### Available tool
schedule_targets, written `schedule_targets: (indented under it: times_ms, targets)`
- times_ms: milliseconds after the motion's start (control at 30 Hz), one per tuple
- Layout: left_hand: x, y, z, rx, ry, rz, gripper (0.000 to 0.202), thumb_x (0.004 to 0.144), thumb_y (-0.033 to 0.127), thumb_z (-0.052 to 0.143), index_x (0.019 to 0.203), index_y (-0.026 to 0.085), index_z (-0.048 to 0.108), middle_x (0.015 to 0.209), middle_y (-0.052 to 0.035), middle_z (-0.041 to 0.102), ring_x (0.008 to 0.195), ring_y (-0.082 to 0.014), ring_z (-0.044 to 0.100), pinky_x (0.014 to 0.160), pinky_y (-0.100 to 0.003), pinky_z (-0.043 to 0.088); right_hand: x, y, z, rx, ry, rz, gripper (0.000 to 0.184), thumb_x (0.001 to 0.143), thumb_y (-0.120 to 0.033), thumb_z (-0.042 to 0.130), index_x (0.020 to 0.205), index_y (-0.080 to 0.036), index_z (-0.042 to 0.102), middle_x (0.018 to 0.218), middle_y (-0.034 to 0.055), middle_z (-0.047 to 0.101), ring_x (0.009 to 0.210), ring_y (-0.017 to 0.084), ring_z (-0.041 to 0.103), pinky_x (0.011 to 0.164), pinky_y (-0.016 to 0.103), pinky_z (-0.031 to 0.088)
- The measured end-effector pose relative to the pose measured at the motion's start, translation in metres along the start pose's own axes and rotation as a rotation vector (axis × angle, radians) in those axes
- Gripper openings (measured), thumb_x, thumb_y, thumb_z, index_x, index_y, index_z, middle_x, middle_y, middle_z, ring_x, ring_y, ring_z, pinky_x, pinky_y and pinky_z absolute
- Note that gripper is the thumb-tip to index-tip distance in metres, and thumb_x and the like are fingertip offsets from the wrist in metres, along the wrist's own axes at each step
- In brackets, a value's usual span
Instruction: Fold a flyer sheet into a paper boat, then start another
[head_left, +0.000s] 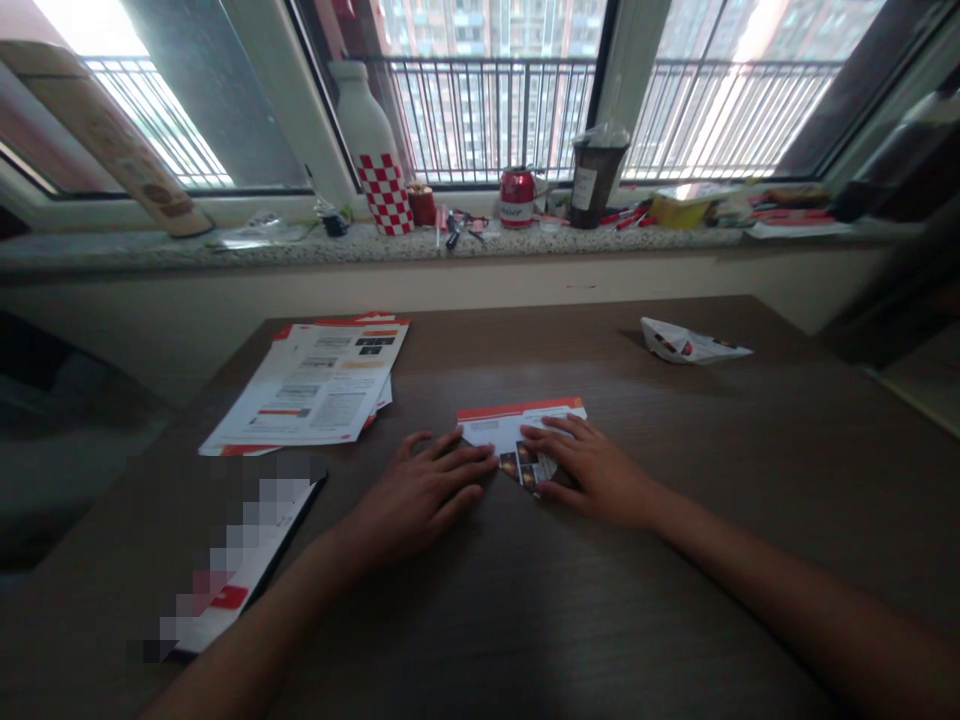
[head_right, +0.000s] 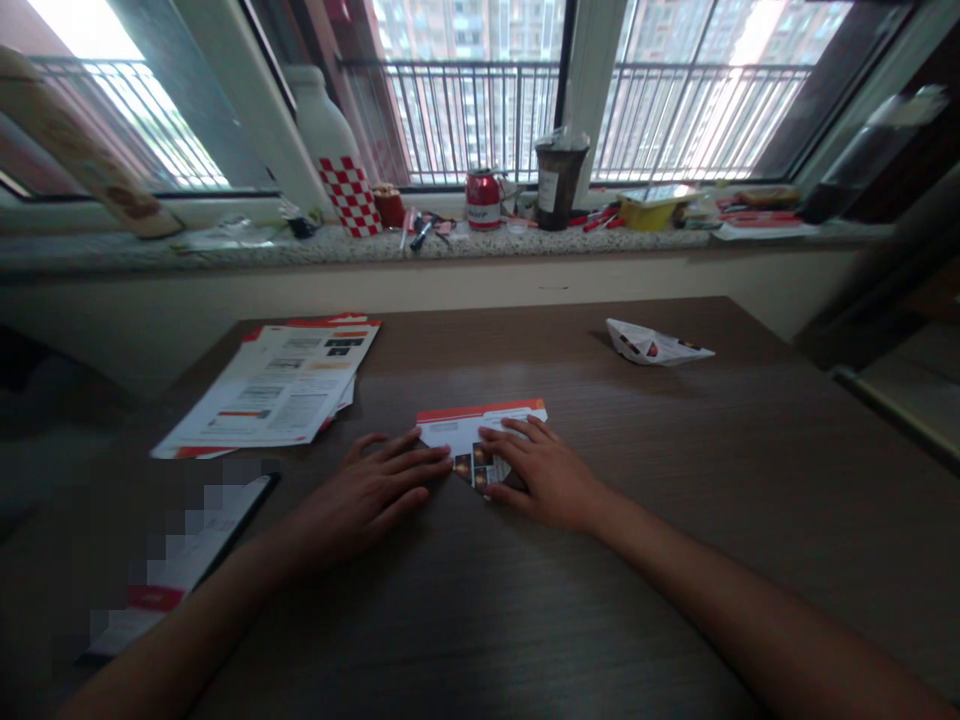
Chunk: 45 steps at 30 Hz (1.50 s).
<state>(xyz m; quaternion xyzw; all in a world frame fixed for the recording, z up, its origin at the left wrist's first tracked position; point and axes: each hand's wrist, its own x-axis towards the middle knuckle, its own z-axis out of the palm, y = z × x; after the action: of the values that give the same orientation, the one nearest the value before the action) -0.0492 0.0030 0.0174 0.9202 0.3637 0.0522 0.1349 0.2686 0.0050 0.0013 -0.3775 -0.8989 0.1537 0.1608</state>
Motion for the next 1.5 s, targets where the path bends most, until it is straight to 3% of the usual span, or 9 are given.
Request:
schedule_targets:
  times_ms: [167,333,533,767,1033,1167,1267,1400,1500]
  targets:
    - [0.000,0.004,-0.001,0.000,-0.002,0.003,0.046,0.113,0.048,0.040,0.159,0.043,0.044,0.162,0.0035,0.050,0.154,-0.0300,0.038,0.125,-0.055,0.022,-0.001,-0.001,-0.001,0.009,-0.012,0.008,0.056,0.102,-0.053,0.060,0.153,-0.032,0.050,0.162,0.0053,0.050,0.153,0.032,0.039,0.125,0.064,0.029]
    - [-0.001,-0.005,0.001,0.002,0.036,-0.034,0.050,0.114,0.048,0.039,0.163,0.036,0.038,0.166,-0.0001,0.044,0.152,-0.0249,0.042,0.128,-0.049,0.021,-0.002,0.001,0.000,0.016,-0.020,-0.002,0.055,0.103,-0.052,0.059,0.153,-0.033,0.049,0.164,0.0041,0.047,0.154,0.031,0.037,0.126,0.064,0.028]
    - [-0.007,-0.018,0.005,0.055,-0.044,-0.065,0.053,0.115,0.046,0.033,0.167,0.033,0.030,0.171,-0.0009,0.031,0.160,-0.0249,0.024,0.131,-0.050,0.010,-0.002,0.004,0.003,0.002,-0.025,0.008,0.059,0.103,-0.054,0.059,0.156,-0.032,0.046,0.166,0.0041,0.044,0.155,0.031,0.036,0.128,0.063,0.026]
    - [-0.010,-0.010,0.014,0.114,-0.024,-0.089,0.062,0.113,0.052,0.038,0.169,0.027,0.026,0.173,-0.0078,0.023,0.161,-0.0285,0.022,0.131,-0.051,0.011,-0.002,0.002,0.002,-0.009,-0.019,0.007,0.056,0.103,-0.054,0.057,0.153,-0.031,0.049,0.166,0.0029,0.045,0.155,0.030,0.036,0.128,0.062,0.027]
    - [-0.002,0.002,0.022,0.216,0.016,-0.074,0.063,0.111,0.049,0.039,0.166,0.018,0.033,0.171,-0.0162,0.028,0.160,-0.0372,0.019,0.129,-0.060,0.014,-0.002,0.002,0.005,-0.016,-0.029,0.023,0.055,0.103,-0.054,0.058,0.153,-0.030,0.050,0.167,0.0029,0.042,0.156,0.030,0.034,0.129,0.062,0.024]
    - [0.001,0.007,0.021,0.264,0.040,-0.080,0.060,0.111,0.047,0.040,0.162,0.016,0.041,0.169,-0.0168,0.035,0.159,-0.0372,0.024,0.129,-0.061,0.013,-0.003,0.003,0.005,-0.013,-0.030,0.017,0.056,0.103,-0.054,0.058,0.154,-0.031,0.049,0.168,0.0018,0.041,0.156,0.030,0.034,0.130,0.061,0.023]
    - [0.001,0.010,0.017,0.245,0.060,-0.078,0.058,0.111,0.047,0.040,0.160,0.016,0.044,0.168,-0.0145,0.038,0.158,-0.0336,0.029,0.130,-0.056,0.019,-0.003,0.003,0.004,-0.014,-0.025,0.014,0.053,0.105,-0.052,0.056,0.154,-0.032,0.049,0.167,0.0007,0.042,0.155,0.029,0.036,0.129,0.061,0.025]
    - [0.002,0.016,0.012,0.142,0.068,-0.123,0.057,0.111,0.045,0.041,0.159,0.015,0.044,0.165,-0.0133,0.044,0.148,-0.0292,0.047,0.123,-0.046,0.039,-0.001,0.003,0.003,-0.024,-0.006,0.019,0.044,0.107,-0.047,0.052,0.150,-0.034,0.053,0.164,-0.0014,0.047,0.153,0.028,0.040,0.126,0.060,0.030]
    - [0.003,0.020,0.008,0.111,0.060,-0.131,0.056,0.111,0.044,0.044,0.160,0.017,0.042,0.162,-0.0141,0.047,0.144,-0.0301,0.051,0.119,-0.048,0.044,0.001,0.003,0.004,-0.031,0.027,0.006,0.045,0.104,-0.048,0.059,0.146,-0.033,0.057,0.162,0.0001,0.051,0.150,0.030,0.043,0.124,0.060,0.033]
